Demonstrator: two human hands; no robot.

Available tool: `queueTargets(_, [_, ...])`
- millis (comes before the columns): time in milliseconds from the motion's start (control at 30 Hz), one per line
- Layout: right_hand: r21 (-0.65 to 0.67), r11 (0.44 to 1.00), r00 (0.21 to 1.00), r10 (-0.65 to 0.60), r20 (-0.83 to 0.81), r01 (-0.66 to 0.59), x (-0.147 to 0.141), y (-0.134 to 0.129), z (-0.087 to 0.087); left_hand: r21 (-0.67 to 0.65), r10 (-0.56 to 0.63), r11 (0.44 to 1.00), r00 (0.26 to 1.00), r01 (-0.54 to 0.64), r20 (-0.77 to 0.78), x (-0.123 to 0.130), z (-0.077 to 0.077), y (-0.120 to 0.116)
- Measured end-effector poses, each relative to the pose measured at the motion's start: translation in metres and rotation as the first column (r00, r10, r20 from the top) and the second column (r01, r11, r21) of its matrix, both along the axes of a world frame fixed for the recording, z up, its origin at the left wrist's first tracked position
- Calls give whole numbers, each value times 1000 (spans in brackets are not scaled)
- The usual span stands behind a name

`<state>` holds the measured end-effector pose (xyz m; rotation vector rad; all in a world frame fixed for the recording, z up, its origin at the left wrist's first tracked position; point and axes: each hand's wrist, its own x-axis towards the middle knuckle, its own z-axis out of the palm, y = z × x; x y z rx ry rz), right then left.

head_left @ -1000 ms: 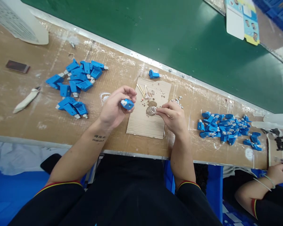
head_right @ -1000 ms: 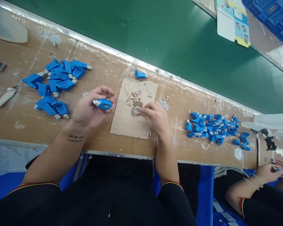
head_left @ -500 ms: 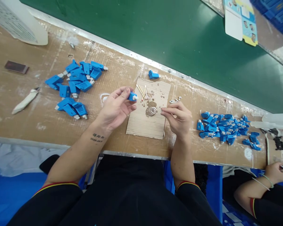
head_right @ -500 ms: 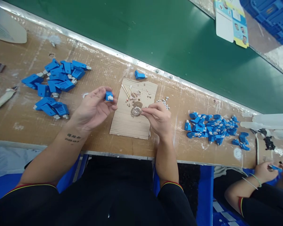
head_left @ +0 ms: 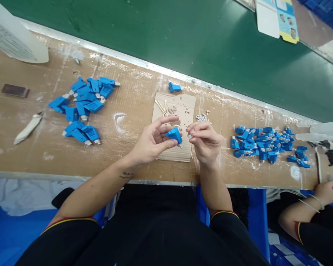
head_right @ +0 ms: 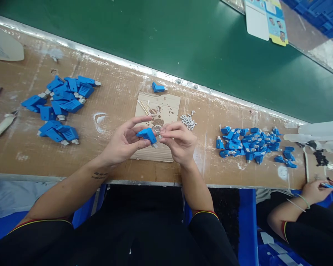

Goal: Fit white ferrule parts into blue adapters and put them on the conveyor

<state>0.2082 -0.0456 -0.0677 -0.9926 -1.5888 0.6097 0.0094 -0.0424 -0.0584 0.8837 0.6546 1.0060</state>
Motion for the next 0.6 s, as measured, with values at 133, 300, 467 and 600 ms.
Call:
queueTargets(133, [25, 997, 996, 77, -48, -76, -4, -1, 0, -4, -28, 1000, 997, 28, 76, 0, 1, 1])
queueTargets(300, [-41, 997, 998, 68, 6, -68, -3, -6, -2, -8, -19, 1000, 996, 20, 90, 3, 1, 1])
queueTargets(467, [-5, 995, 995, 96, -10, -96, -6, -8, 0, -31, -7, 999, 993, 11, 117, 4, -1, 1])
queueTargets(600, [3, 998, 997, 66, 36, -66, -2, -6, 2, -13, 25, 1000, 998, -24, 62, 2, 1, 3])
